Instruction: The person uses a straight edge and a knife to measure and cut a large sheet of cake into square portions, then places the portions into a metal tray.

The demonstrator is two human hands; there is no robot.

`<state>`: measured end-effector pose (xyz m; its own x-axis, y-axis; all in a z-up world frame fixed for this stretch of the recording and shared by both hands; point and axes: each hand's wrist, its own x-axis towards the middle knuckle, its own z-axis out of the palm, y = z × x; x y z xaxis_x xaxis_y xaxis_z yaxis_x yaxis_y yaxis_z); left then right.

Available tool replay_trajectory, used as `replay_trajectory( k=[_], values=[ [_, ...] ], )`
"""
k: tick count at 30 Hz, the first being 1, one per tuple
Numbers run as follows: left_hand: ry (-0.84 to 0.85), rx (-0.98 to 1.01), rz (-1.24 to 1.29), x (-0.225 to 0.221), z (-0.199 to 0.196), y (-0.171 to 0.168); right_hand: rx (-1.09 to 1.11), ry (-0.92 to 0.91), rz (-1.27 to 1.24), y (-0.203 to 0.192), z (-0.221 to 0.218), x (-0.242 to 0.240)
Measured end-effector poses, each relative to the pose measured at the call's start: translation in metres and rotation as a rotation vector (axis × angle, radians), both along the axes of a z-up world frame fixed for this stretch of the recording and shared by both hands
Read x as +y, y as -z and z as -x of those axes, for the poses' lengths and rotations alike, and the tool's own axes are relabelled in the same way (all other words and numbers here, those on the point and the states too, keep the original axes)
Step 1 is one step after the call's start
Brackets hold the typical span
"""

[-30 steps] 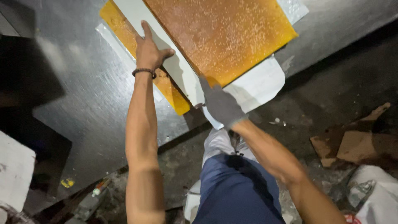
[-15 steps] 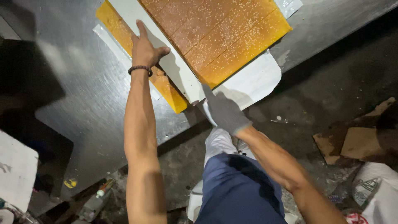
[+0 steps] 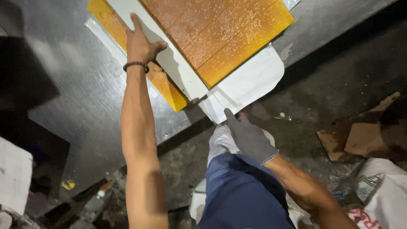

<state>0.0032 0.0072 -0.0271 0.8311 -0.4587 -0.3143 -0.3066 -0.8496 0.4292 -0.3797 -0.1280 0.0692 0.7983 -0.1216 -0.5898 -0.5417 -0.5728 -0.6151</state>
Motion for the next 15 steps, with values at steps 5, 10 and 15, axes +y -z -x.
replay_trajectory(
  k=[5,10,15],
  values=[
    [0.028,-0.024,0.015,-0.001,-0.004,0.007,-0.055,-0.012,0.037,-0.004,0.001,-0.001],
    [0.073,-0.068,0.031,0.008,-0.012,0.02,0.039,0.04,-0.096,-0.028,0.03,-0.007],
    [0.081,-0.057,0.032,0.01,-0.013,0.027,-0.106,-0.015,0.067,0.021,0.036,0.006]
  ],
)
